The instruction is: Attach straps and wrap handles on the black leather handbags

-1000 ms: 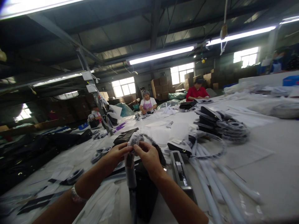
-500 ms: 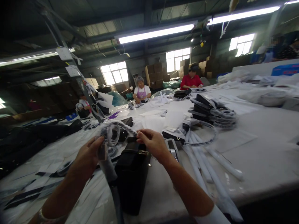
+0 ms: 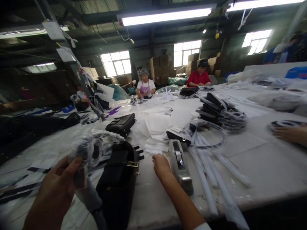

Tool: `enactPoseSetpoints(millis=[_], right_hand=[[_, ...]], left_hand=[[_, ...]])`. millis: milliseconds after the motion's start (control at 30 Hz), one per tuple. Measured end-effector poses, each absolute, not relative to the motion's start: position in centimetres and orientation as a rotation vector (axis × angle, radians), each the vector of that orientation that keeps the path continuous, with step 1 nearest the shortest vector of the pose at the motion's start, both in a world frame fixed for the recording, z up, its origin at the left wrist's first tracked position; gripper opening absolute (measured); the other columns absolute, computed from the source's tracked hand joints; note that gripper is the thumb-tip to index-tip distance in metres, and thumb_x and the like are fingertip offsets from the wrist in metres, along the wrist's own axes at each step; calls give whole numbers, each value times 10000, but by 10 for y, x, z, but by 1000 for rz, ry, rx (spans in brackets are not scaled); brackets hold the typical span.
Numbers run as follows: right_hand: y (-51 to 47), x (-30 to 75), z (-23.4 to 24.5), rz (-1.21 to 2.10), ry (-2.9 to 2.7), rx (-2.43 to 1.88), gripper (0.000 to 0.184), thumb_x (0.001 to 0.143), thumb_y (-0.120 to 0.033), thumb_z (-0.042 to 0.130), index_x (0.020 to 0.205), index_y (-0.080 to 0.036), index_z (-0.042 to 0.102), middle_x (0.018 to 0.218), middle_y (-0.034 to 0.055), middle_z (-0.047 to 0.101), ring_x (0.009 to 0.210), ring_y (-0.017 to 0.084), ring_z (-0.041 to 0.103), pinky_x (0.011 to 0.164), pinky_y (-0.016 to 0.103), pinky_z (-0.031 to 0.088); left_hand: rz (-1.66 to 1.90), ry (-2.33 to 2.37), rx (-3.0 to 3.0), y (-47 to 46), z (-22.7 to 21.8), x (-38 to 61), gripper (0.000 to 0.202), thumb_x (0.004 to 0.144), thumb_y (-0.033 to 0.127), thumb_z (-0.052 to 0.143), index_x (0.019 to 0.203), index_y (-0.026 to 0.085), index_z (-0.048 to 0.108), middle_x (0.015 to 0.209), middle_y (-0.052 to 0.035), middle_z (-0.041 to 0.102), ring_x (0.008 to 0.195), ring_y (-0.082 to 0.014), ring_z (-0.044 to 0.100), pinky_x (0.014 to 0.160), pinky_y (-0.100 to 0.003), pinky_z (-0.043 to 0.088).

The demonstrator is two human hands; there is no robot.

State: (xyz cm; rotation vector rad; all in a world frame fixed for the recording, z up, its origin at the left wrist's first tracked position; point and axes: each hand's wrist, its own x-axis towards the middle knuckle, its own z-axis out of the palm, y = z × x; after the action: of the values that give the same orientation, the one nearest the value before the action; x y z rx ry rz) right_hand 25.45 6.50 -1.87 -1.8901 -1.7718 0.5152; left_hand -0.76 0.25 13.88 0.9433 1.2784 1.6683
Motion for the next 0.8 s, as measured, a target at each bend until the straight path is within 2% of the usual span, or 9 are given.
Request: enactPoseSetpoints(millis=[67, 133, 233, 300, 367, 433, 600, 700, 800], right_hand=[[80, 245, -23, 461, -1787, -1922, 237, 874, -133, 584, 1081, -126, 700, 1139, 128, 696, 1078, 238, 619, 964, 381, 424], [91, 236, -30, 398, -1766, -1974, 355, 867, -130, 588, 1216, -91, 633, 1324, 194, 591, 1239, 287, 522, 1050, 432, 358], [96, 223, -42, 363, -1783, -2002, 428, 832, -156, 627, 1248, -53, 619, 1399, 258, 510, 1334, 358, 426, 1087, 467, 320], [93, 217, -48, 366, -1854, -1937, 404, 841, -191, 625, 1239, -131, 647, 1381, 187, 559, 1318, 316, 461, 1083, 411, 348], [90, 218, -51, 339, -1895, -1871, 384, 895, -187, 538, 1266, -208, 636, 1375, 103, 586, 1297, 241, 490, 1077, 330, 362], [87, 228, -51, 289, -1875, -1876, 423, 917, -116, 436, 1288, -202, 621, 1356, 91, 600, 1266, 207, 512, 1065, 284, 367], [94, 254, -50, 194, -1811, -2028, 462, 856, -27, 424, 1268, -109, 618, 1324, 168, 597, 1249, 273, 504, 1053, 344, 359], [98, 247, -49, 162, -1851, -2054, 424, 886, -119, 478, 1293, -106, 595, 1406, 182, 531, 1360, 322, 383, 1111, 428, 269], [103, 229, -47, 138, -1954, -1975, 461, 918, -273, 525, 1372, -193, 529, 1472, 119, 482, 1423, 310, 286, 1159, 473, 139]], left_hand=[[1649, 1294, 928, 0, 140, -9, 394, 622, 358, 853, 959, 200, 723, 839, 14, 747, 792, -164, 692, 672, -175, 551], [1632, 1308, 911, -2, 140, -10, 428, 583, 384, 874, 942, 203, 729, 821, 15, 749, 793, -172, 696, 674, -178, 556], [1604, 1338, 881, -3, 139, -12, 491, 528, 433, 897, 940, 224, 729, 825, 22, 759, 815, -181, 698, 664, -169, 554], [1574, 1353, 859, -1, 138, -15, 524, 509, 453, 903, 957, 247, 726, 838, 31, 764, 828, -185, 698, 648, -163, 550], [1542, 1374, 845, 1, 135, -19, 539, 501, 467, 902, 965, 257, 728, 847, 29, 770, 816, -189, 700, 635, -171, 554], [1519, 1404, 829, 2, 133, -23, 559, 478, 478, 905, 960, 251, 736, 837, 16, 772, 773, -198, 704, 626, -198, 565], [1527, 1370, 851, 4, 131, -20, 528, 476, 486, 903, 910, 236, 734, 798, 4, 763, 659, -182, 681, 594, -222, 571], [1546, 1357, 837, 6, 131, -19, 520, 477, 482, 905, 903, 238, 734, 803, 3, 761, 696, -192, 693, 619, -223, 579], [1536, 1387, 789, 8, 129, -24, 585, 421, 486, 922, 926, 253, 743, 823, 4, 769, 742, -210, 710, 612, -214, 585]])
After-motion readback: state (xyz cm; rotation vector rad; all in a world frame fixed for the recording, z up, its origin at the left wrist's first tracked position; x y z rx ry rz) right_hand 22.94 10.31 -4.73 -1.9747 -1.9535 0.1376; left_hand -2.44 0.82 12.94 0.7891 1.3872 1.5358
